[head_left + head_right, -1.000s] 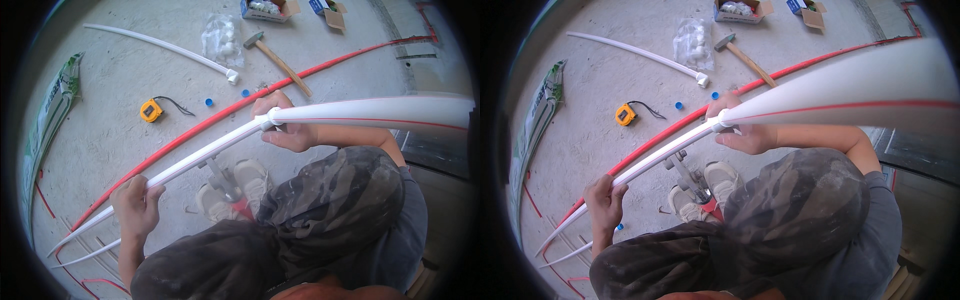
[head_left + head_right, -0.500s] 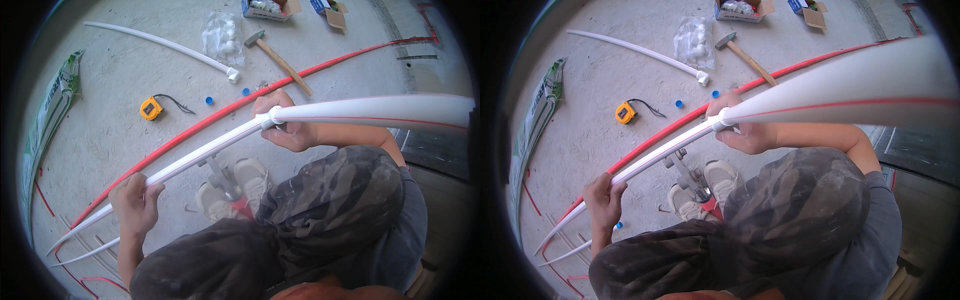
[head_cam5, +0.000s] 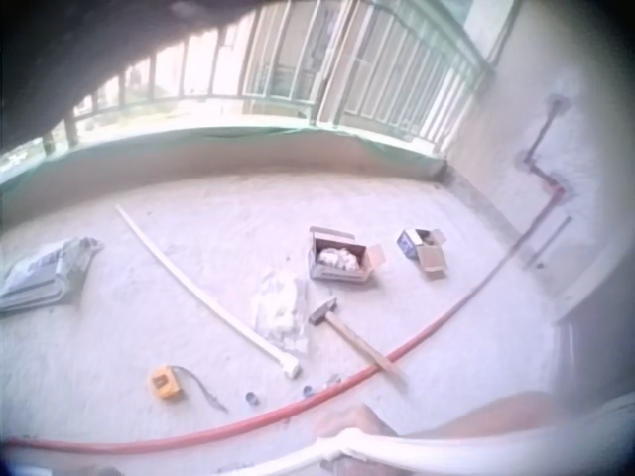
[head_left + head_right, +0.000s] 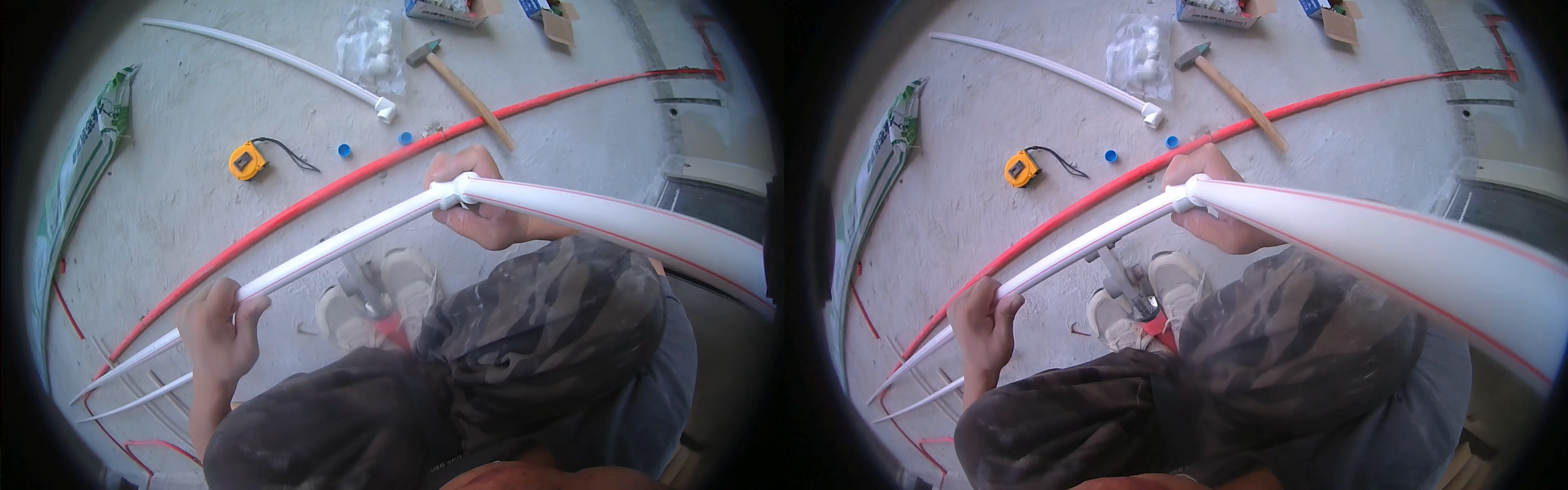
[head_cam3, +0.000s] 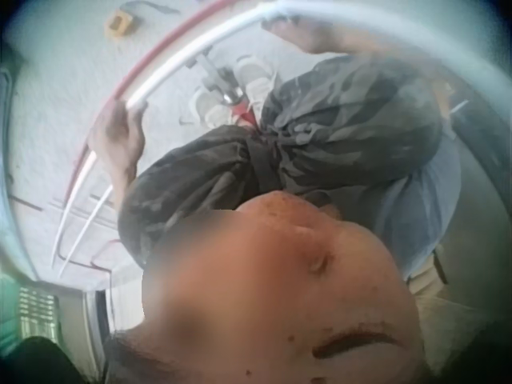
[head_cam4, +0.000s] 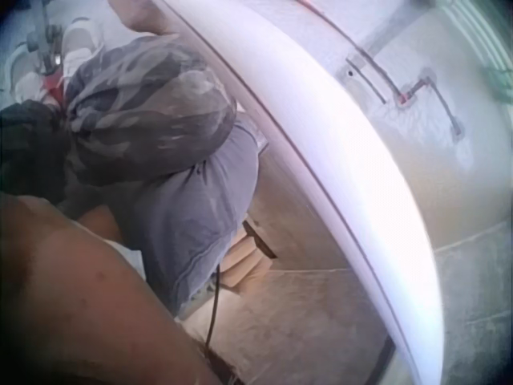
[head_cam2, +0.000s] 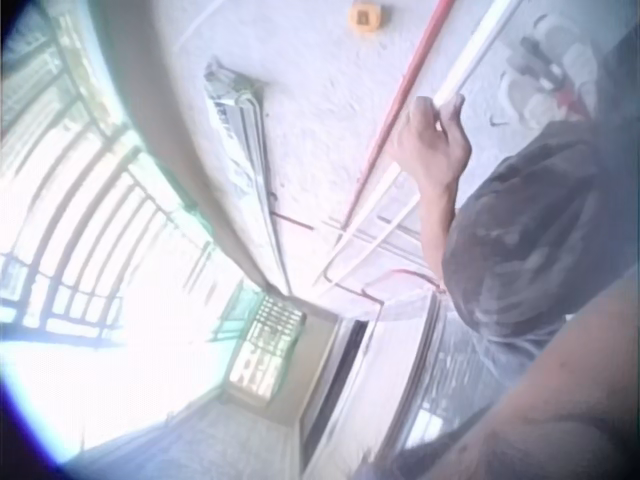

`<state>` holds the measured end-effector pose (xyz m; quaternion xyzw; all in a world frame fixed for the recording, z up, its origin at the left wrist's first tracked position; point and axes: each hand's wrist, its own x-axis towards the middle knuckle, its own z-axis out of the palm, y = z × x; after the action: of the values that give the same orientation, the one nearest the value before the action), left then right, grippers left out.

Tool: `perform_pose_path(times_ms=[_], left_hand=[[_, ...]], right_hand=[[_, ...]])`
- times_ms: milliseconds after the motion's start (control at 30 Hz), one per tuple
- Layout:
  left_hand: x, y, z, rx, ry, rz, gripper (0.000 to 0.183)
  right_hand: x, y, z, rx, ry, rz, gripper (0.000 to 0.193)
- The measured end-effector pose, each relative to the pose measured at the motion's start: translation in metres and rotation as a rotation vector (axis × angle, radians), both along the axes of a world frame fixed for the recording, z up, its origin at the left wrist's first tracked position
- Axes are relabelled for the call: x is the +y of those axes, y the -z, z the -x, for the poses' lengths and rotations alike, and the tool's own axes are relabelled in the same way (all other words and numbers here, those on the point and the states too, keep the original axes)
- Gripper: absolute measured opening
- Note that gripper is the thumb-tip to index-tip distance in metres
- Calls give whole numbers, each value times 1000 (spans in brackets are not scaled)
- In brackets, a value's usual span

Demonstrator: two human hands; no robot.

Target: The person assembles white PVC pipes and fittings on a concrete floor. They repeatedly pick up pipe segments and elbow joints, insert the pipes into the fittings, and tighten the connections by hand. The person handles multiple pipe pieces and fittings throughout the task.

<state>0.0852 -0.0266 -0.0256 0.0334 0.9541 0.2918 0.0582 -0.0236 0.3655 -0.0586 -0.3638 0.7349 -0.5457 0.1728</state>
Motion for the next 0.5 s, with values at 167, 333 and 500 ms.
perform_pose_path(times_ms=[167, 333, 500], left_hand=[[-7, 11, 11, -12, 32, -22, 59], [-10, 19, 17, -34, 13, -58, 63], [-10, 18, 20, -62, -2, -65, 64]], right_hand=[[15, 11, 16, -31, -124, -13, 47], [17, 22, 19, 40, -76, -27, 35], [20, 13, 23, 116, -137, -141, 40]])
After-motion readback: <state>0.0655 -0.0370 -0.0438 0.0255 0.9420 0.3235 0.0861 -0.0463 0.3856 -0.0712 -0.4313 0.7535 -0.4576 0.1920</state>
